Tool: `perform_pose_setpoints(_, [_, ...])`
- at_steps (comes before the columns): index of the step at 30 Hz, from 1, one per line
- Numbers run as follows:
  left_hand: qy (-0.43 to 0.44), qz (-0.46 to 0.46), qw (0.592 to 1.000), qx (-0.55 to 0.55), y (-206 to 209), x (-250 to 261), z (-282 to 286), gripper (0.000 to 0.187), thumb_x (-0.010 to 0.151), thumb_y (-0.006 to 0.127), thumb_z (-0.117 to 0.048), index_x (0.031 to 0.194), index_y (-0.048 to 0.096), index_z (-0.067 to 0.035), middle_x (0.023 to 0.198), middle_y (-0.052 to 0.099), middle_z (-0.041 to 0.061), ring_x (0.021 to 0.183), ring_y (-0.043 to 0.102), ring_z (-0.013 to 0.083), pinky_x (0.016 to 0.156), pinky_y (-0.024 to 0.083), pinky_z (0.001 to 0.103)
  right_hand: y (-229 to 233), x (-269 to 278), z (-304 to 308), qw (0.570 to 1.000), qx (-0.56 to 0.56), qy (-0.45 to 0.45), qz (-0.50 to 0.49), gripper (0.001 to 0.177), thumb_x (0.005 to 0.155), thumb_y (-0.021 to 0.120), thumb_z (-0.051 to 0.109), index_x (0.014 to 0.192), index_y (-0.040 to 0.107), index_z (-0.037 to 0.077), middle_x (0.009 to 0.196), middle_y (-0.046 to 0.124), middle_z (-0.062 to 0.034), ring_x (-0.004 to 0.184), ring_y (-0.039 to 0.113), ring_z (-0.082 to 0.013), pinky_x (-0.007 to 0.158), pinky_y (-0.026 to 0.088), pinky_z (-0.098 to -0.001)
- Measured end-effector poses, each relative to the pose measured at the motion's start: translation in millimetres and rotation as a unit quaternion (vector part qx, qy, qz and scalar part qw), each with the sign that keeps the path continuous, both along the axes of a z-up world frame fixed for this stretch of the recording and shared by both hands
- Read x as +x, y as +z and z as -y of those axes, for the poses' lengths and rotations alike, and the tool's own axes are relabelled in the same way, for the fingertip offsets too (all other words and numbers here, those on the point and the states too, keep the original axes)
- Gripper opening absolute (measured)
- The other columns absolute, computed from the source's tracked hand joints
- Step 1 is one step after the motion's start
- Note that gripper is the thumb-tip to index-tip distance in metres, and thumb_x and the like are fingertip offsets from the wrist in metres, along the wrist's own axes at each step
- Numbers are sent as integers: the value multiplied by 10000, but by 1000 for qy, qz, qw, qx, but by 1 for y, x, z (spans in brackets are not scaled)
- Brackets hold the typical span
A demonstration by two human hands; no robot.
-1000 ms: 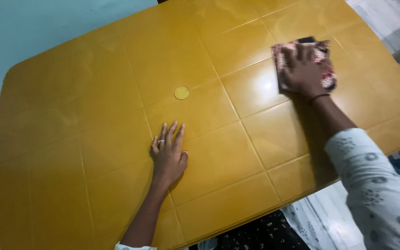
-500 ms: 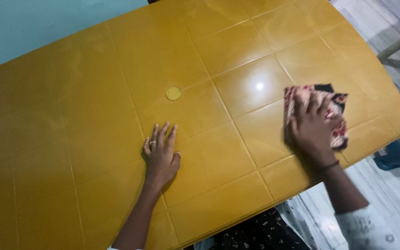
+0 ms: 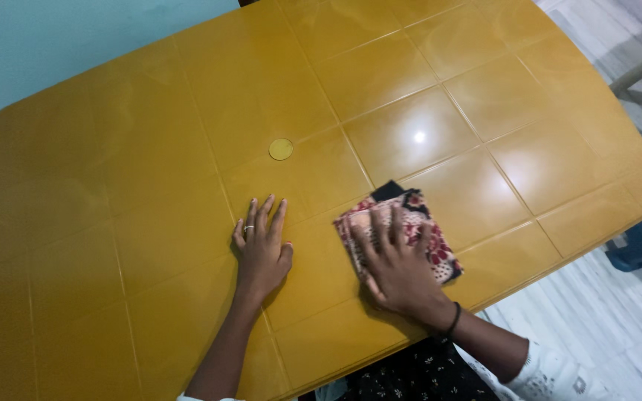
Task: The person wipes the legs and the top surface of a yellow table using a patterned cloth. They clean each leg individually before moving to the tabletop, wiping in circular and back-and-forth motions.
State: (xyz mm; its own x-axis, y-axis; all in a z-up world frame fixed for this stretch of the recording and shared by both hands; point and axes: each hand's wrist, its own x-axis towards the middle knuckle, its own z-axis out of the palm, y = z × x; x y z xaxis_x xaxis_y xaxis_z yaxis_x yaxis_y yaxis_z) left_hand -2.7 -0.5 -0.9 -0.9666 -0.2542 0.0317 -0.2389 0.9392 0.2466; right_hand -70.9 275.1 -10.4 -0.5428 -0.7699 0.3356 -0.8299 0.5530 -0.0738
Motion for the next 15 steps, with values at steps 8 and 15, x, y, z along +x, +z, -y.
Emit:
perform_pose_setpoints(8, [-5, -11, 1000, 11, 5, 1, -2, 817, 843, 600, -194, 1585, 258, -182, 1673, 198, 88, 1568, 68, 293, 1217, 36, 610, 16, -11, 43, 996, 83, 36, 27, 891, 853, 485, 517, 1583, 263, 57, 1622, 115, -340, 1497, 10, -579, 996, -64, -873])
perform_pose_setpoints(15, [-5, -10, 1000, 3, 11, 2, -3, 807, 847, 601, -202, 1586, 276, -183, 1668, 206, 93, 1565, 80, 299, 1214, 57, 596, 10, -52, 101, 997, 68, 31, 19, 859, 888, 480, 527, 1576, 246, 69, 1630, 118, -346, 1489, 36, -593, 985, 15, -909])
